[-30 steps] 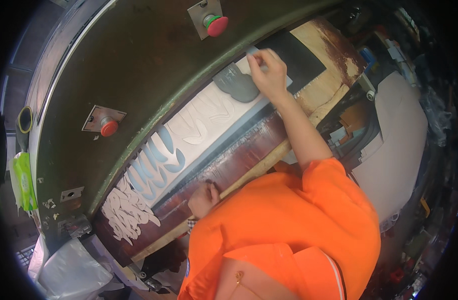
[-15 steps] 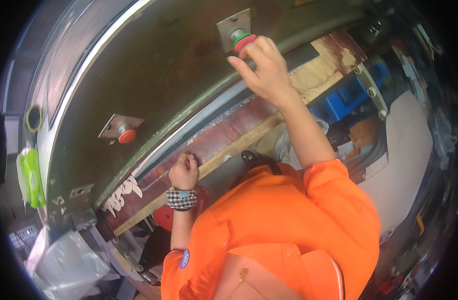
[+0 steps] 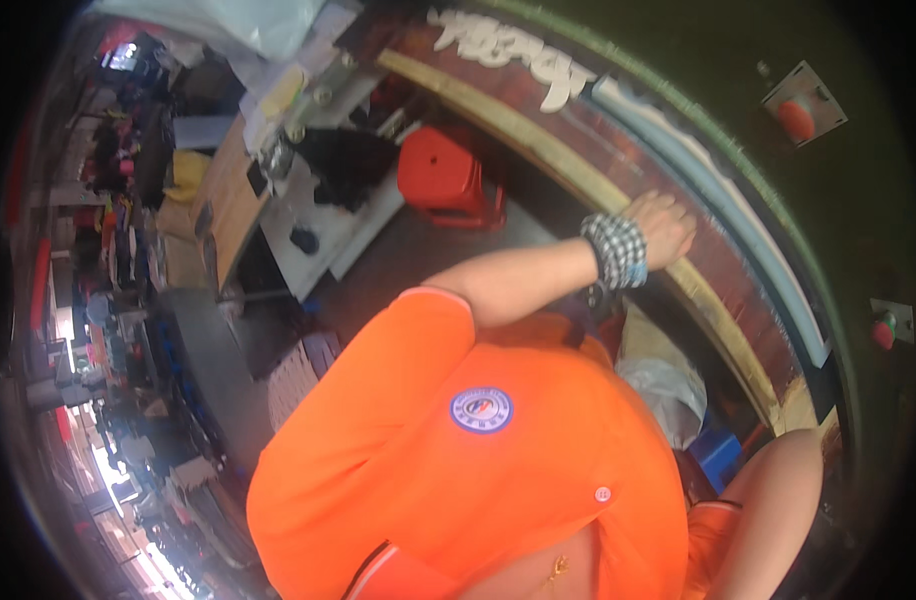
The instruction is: The person removes cut-out shapes from a perforated sheet of material, separates the pieces by hand, and places them on the work surface. The person then picks up a new sheet, aligns it on the machine, and presses a button to operate the equipment.
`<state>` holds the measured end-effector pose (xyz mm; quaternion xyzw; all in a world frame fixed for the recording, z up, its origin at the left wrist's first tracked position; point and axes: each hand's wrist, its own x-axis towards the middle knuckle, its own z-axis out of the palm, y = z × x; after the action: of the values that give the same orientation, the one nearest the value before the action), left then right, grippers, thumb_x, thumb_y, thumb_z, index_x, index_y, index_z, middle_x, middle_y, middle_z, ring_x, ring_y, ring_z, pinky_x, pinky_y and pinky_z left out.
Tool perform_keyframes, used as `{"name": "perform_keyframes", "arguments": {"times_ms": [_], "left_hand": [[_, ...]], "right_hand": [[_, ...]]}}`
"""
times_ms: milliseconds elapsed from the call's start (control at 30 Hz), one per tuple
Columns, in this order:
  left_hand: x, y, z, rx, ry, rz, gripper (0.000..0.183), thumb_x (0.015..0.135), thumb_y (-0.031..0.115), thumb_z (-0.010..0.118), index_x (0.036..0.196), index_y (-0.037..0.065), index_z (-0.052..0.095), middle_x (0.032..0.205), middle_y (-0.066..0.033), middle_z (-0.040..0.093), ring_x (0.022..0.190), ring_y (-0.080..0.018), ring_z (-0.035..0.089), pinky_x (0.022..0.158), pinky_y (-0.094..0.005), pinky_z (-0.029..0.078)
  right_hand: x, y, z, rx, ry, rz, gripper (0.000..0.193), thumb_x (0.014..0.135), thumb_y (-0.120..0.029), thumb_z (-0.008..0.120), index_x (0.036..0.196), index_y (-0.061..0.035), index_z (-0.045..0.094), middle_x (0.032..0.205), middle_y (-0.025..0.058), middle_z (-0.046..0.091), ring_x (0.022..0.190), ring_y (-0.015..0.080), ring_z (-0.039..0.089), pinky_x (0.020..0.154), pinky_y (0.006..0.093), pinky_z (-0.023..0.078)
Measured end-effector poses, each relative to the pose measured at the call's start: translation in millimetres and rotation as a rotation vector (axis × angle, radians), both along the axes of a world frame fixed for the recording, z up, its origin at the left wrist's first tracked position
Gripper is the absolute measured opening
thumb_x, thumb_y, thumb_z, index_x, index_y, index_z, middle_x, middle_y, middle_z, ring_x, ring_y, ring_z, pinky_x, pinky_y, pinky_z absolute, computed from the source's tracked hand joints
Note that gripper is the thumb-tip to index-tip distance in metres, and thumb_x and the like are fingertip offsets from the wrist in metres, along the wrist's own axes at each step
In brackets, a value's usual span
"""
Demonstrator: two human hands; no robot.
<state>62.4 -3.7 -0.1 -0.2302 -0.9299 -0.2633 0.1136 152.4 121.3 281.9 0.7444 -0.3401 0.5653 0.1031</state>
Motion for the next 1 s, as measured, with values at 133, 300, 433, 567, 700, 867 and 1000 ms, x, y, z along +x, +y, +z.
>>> {"name": "perform_keyframes", "arguments": {"times_ms": [133,300,433,567,700,867,1000], "left_hand": [[-78,1,-31,0.049,0.094,-0.003,0.018,0.083,0.025,0.062,0.075,0.010,0.067,0.077,-0.0086,0.066,0.085,-0.0248,0.063,0.080,-0.0414,0.048],[-52,-28,-47,0.027,0.033,-0.058,0.018,0.082,0.027,0.063,0.079,0.009,0.067,0.080,-0.0062,0.068,0.085,-0.0248,0.064,0.083,-0.0433,0.049],[-18,-27,-35,0.036,0.027,-0.101,0.018,0.083,0.027,0.062,0.079,0.009,0.067,0.081,-0.0064,0.068,0.086,-0.0247,0.064,0.083,-0.0438,0.050],[-7,-17,-12,-0.007,-0.074,-0.104,0.019,0.083,0.026,0.061,0.079,0.009,0.067,0.082,-0.0071,0.068,0.088,-0.0249,0.064,0.084,-0.0454,0.050],[6,-14,-6,0.110,0.089,-0.046,0.019,0.082,0.026,0.061,0.071,0.010,0.065,0.072,-0.0049,0.066,0.077,-0.0235,0.064,0.073,-0.0401,0.049],[55,-28,-23,0.107,0.127,0.017,0.019,0.081,0.024,0.062,0.068,0.011,0.064,0.069,-0.0040,0.064,0.075,-0.0224,0.063,0.072,-0.0380,0.049],[61,-21,-11,0.123,0.181,0.071,0.020,0.080,0.023,0.062,0.064,0.012,0.062,0.066,-0.0022,0.062,0.071,-0.0216,0.061,0.070,-0.0368,0.048]], "right_hand": [[-45,-27,-17,0.047,-0.003,0.196,0.016,0.081,-0.011,0.068,0.095,-0.0020,0.067,0.085,0.0101,0.058,0.081,0.0260,0.052,0.075,0.0383,0.045],[-25,-62,-22,0.042,-0.005,0.281,0.017,0.082,-0.011,0.067,0.096,-0.0023,0.067,0.089,0.0103,0.058,0.085,0.0262,0.051,0.078,0.0393,0.044],[1,-69,-9,0.072,0.003,0.310,0.018,0.082,-0.012,0.067,0.098,-0.0026,0.067,0.091,0.0105,0.058,0.088,0.0264,0.050,0.080,0.0401,0.043],[8,-63,21,0.094,-0.007,0.364,0.019,0.082,-0.012,0.066,0.099,-0.0028,0.067,0.094,0.0106,0.057,0.092,0.0266,0.049,0.082,0.0409,0.042],[12,-53,38,0.132,-0.003,0.442,0.020,0.082,-0.013,0.065,0.100,-0.0031,0.068,0.097,0.0108,0.057,0.095,0.0268,0.048,0.084,0.0417,0.041],[35,-45,30,0.113,0.011,0.547,0.022,0.083,-0.013,0.064,0.102,-0.0034,0.068,0.101,0.0110,0.057,0.099,0.0270,0.046,0.087,0.0427,0.040],[30,-33,39,0.085,-0.007,0.637,0.023,0.083,-0.014,0.063,0.103,-0.0036,0.068,0.104,0.0111,0.057,0.102,0.0272,0.045,0.089,0.0434,0.039]]}}
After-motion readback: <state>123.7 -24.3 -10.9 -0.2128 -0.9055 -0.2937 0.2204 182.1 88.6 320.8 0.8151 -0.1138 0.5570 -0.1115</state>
